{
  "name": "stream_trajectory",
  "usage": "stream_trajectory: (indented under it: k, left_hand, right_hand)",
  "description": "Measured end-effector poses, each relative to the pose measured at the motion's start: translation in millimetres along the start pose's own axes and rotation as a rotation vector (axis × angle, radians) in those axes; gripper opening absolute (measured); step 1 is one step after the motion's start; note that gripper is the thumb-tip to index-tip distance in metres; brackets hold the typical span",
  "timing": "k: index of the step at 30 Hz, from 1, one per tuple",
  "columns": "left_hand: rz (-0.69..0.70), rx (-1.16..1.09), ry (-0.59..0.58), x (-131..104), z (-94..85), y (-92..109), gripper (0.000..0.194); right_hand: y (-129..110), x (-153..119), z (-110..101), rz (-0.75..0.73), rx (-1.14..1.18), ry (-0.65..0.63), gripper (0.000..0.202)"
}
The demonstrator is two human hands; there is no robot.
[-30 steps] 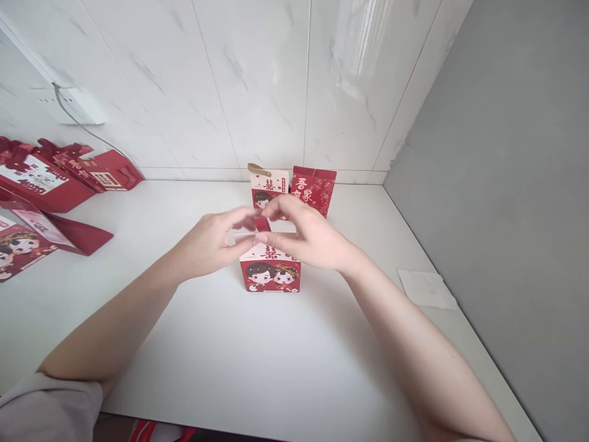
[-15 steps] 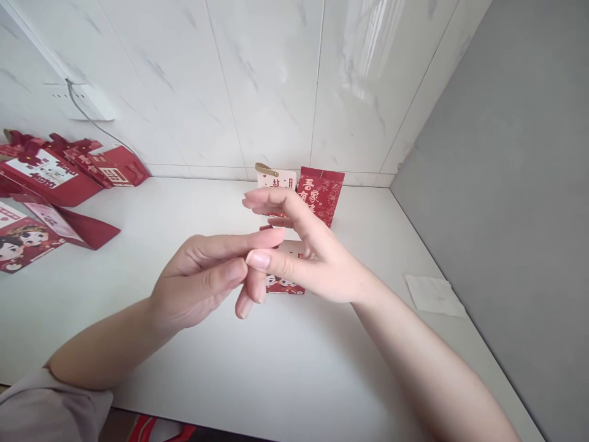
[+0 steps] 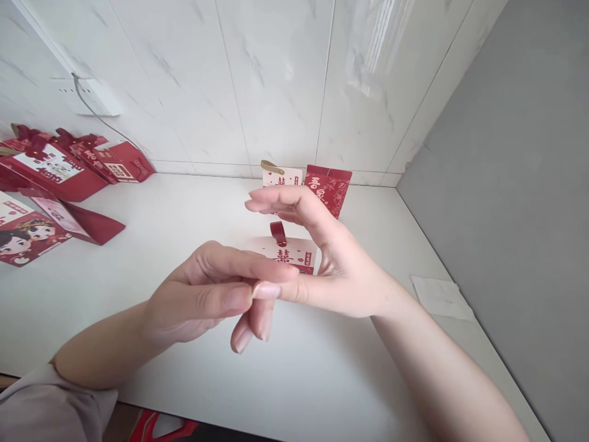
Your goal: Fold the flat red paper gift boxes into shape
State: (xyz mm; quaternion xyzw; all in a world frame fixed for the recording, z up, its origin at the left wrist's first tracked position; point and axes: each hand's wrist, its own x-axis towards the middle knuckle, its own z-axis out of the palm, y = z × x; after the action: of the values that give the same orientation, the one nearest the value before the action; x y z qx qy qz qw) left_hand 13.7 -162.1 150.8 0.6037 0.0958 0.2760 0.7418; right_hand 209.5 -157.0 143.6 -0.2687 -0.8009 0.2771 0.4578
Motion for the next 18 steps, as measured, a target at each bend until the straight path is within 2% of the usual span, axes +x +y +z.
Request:
stream_trajectory:
  k: [6, 11, 15, 18]
  left_hand:
    - [-0.048, -0.004, -0.018, 1, 0.7, -1, 0.028]
    - [-0.065, -0.011, -0.047, 0, 5.3, -2, 0.027]
    - [-0.095, 0.006, -0.037, -1, 7.2, -5, 0.027]
    - [-0.093, -0.021, -0.050, -1, 7.0, -6, 0.026]
  right_hand:
    - [-2, 0, -2, -0.024, -0.049, 0.014, 0.066]
    - [15, -2, 7, -0.299, -0.152, 0.192, 0.053]
    - [38, -10, 12, -0.234, -0.414, 0.136, 0.057]
    - [45, -15, 12, -0.212, -0.511, 0.117, 0.062]
